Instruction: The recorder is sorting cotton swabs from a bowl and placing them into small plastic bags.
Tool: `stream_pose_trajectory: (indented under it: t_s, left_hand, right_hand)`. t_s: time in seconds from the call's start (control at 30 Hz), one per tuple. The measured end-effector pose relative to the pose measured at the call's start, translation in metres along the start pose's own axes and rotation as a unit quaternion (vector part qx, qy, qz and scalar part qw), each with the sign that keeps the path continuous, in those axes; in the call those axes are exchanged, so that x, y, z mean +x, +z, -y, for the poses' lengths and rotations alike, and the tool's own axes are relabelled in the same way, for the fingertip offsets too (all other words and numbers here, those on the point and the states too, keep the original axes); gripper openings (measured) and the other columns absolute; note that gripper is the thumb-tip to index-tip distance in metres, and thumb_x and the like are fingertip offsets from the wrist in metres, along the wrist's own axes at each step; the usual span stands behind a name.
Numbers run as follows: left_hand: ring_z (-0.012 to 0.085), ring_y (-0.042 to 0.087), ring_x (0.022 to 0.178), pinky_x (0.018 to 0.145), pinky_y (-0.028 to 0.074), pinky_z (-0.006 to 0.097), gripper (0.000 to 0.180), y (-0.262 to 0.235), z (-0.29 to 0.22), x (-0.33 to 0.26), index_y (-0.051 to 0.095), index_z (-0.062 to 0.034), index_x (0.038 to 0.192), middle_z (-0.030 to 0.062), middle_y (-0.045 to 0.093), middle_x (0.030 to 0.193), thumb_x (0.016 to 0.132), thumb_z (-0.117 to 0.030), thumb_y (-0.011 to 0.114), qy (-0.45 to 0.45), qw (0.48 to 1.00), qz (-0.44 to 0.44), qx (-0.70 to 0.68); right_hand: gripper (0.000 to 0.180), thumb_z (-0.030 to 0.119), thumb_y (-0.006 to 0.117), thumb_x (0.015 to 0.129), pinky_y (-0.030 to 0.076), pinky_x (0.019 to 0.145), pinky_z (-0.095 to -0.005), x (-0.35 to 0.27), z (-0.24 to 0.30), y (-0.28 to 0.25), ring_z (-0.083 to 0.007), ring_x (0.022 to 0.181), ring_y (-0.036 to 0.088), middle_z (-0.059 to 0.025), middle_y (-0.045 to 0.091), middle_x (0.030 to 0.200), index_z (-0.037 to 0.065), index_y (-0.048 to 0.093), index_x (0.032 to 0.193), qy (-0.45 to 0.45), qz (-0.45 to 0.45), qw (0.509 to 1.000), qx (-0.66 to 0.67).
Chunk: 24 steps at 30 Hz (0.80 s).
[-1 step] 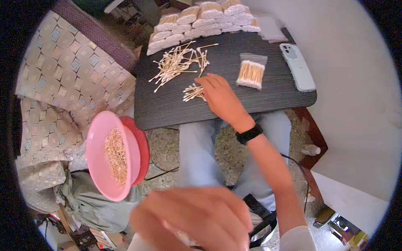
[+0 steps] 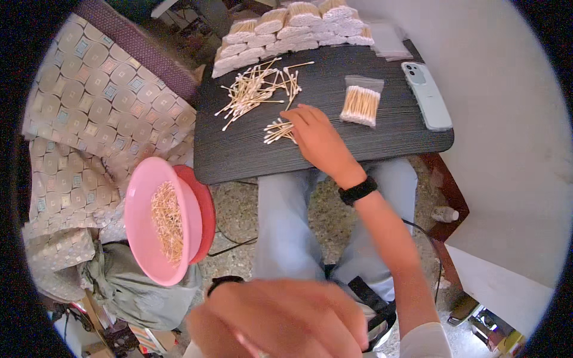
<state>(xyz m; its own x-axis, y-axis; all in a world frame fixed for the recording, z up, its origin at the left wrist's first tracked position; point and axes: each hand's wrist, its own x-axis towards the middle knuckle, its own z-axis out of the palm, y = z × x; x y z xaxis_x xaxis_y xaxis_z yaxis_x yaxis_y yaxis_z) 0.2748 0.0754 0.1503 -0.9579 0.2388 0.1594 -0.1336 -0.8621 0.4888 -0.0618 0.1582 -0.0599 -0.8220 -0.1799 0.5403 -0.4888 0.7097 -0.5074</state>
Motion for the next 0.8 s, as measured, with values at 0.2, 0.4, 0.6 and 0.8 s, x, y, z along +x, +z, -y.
stream_pose_trajectory:
  t_s: [0.2,0.4,0.6,0.8]
  left_hand:
    - [0.0177,0.051,0.053,0.045,0.036,0.027,0.02,-0.044,-0.048,0.163,0.067,0.0022,0.071,0.0126,0.059,0.066,0.083,-0.014,0.062,0.184,0.967,0.175,-0.012]
    - [0.0178,0.055,0.058,0.047,0.04,0.026,0.024,-0.044,-0.041,0.158,0.066,0.0042,0.079,0.0102,0.057,0.067,0.089,-0.016,0.059,0.041,0.952,0.204,-0.226]
    - [0.0178,0.057,0.062,0.05,0.043,0.024,0.016,-0.056,-0.051,0.151,0.064,0.004,0.084,0.0103,0.057,0.077,0.089,-0.01,0.059,-0.154,0.921,0.254,-0.253]
    - [0.0192,0.055,0.055,0.046,0.042,0.025,0.005,-0.07,-0.052,0.167,0.062,0.0038,0.083,0.0098,0.055,0.069,0.081,0.003,0.058,-0.076,0.95,0.29,-0.086]
  right_hand:
    - [0.03,0.003,0.053,0.085,0.038,0.098,-0.0418,0.011,0.023,0.003,-0.0331,0.116,0.047,-0.0132,0.055,0.115,0.005,0.054,0.115,-0.014,-0.005,0.999,0.031]
    - [0.029,-0.001,0.057,0.076,0.04,0.094,-0.0411,0.01,0.013,0.0,-0.0312,0.108,0.05,-0.0121,0.055,0.108,0.003,0.057,0.105,-0.052,-0.017,0.998,0.008]
    - [0.029,-0.001,0.058,0.075,0.04,0.093,-0.0408,0.01,0.016,0.004,-0.0309,0.108,0.05,-0.0118,0.056,0.108,0.004,0.058,0.104,-0.058,-0.028,0.998,0.009]
    - [0.025,0.0,0.053,0.084,0.039,0.097,-0.0413,0.01,0.016,0.001,-0.032,0.114,0.048,-0.0117,0.055,0.114,0.005,0.058,0.108,-0.032,0.008,0.999,0.024]
